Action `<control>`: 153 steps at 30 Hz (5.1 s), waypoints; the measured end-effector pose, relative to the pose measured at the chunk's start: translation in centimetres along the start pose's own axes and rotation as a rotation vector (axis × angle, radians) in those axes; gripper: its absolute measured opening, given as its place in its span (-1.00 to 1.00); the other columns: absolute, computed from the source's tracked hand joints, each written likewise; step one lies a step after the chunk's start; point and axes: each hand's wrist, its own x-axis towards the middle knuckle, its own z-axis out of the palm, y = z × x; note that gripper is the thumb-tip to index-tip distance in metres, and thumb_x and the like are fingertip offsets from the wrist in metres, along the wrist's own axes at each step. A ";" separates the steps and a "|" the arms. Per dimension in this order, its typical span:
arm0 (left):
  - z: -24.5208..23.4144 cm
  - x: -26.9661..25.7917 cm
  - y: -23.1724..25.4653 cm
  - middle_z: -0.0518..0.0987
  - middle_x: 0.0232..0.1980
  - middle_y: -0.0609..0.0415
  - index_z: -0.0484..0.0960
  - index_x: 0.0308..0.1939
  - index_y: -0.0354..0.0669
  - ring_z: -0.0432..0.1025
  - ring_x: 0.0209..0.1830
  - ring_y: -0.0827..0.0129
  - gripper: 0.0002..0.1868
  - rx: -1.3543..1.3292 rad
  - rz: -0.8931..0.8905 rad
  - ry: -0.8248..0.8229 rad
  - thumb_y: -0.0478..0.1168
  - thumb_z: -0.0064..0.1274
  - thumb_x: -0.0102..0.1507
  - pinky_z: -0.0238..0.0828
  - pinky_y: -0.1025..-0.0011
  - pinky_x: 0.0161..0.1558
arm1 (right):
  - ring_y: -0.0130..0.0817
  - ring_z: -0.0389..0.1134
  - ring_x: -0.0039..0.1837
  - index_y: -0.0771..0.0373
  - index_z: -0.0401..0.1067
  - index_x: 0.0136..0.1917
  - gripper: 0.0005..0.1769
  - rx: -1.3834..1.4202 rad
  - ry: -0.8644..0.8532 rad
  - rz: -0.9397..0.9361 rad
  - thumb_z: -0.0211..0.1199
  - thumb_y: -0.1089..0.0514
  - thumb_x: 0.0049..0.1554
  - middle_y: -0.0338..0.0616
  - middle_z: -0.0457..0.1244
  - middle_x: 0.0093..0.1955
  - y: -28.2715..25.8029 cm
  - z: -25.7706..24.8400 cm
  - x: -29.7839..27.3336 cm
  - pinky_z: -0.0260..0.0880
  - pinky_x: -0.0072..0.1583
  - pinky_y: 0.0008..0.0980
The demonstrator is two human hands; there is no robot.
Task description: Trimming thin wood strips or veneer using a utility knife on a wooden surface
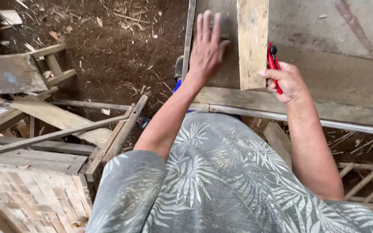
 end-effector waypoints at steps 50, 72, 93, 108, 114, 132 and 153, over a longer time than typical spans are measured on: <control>3.4 -8.7 -7.6 0.58 -0.60 -0.04 0.50 -0.42 -0.09 0.61 -0.49 -0.03 -0.79 -0.049 -0.007 -0.096 -0.09 0.00 0.24 0.49 -0.03 -0.47 | -0.52 0.18 -0.57 0.27 0.37 -0.13 -0.73 -0.009 0.044 -0.247 0.45 0.34 -0.03 -0.25 0.12 -0.47 4.9 5.6 2.2 0.07 -0.53 -0.55; -1.4 -6.8 -7.3 0.72 -0.27 -0.11 0.42 0.42 -0.07 0.61 -0.27 -0.16 -0.45 -0.512 -0.152 0.090 -0.07 0.03 0.35 0.49 -0.15 -0.23 | -0.52 0.12 -0.61 0.27 0.41 -0.10 -0.67 0.198 0.094 -0.307 0.53 0.30 -0.06 -0.20 0.18 -0.50 7.4 15.1 1.8 0.08 -0.57 -0.53; 0.7 -3.5 -8.8 0.07 0.59 -0.11 0.45 0.43 0.18 0.12 0.53 -0.01 -0.34 0.111 0.150 0.120 0.04 0.36 0.30 0.16 -0.13 0.40 | -0.57 0.25 -0.36 0.10 0.49 -0.23 -0.71 -0.322 0.394 -0.374 0.64 0.20 -0.05 -0.38 0.32 -0.38 7.3 15.3 3.7 0.31 -0.29 -0.44; -5.4 15.2 -8.1 -0.14 0.72 -0.03 -0.14 0.66 0.09 -0.35 0.69 -0.01 -0.13 0.230 0.151 -0.045 0.44 -0.36 0.45 -0.57 -0.40 0.49 | -0.51 0.26 -0.49 0.24 0.50 -0.10 -0.88 -0.317 0.300 -0.292 0.40 0.19 0.15 -0.23 0.29 -0.46 5.7 18.0 -1.2 0.36 -0.40 -0.54; -3.9 16.7 -8.4 -0.22 0.72 -0.03 -0.17 0.68 0.07 -0.49 0.68 0.05 -0.15 0.251 0.130 -0.068 0.41 -0.55 0.45 -0.67 -0.47 0.47 | -0.43 0.36 -0.49 0.18 0.39 -0.28 -0.75 -0.387 0.377 -0.314 0.41 0.14 0.14 -0.26 0.27 -0.46 7.2 17.4 0.2 0.40 -0.44 -0.47; -4.3 23.3 -9.8 -0.17 0.69 0.02 0.01 0.67 0.13 -0.28 0.70 0.04 -0.32 0.130 -0.096 0.122 0.24 -0.33 0.54 -0.37 -0.28 0.58 | -0.47 0.23 -0.45 0.37 0.45 0.11 -0.77 0.036 0.291 -0.405 0.29 0.29 0.18 -0.22 0.25 -0.31 9.5 9.3 -0.8 0.39 -0.40 -0.55; -4.1 33.6 -5.9 -0.24 0.66 -0.10 0.09 0.64 0.01 -0.29 0.69 -0.06 -0.21 0.254 -0.320 0.186 0.36 -0.14 0.52 -0.28 -0.29 0.56 | -0.48 0.28 -0.42 0.25 0.53 0.03 -0.83 -0.243 0.569 -0.442 0.34 0.20 0.15 -0.28 0.24 -0.42 3.3 -1.4 1.7 0.38 -0.19 -0.47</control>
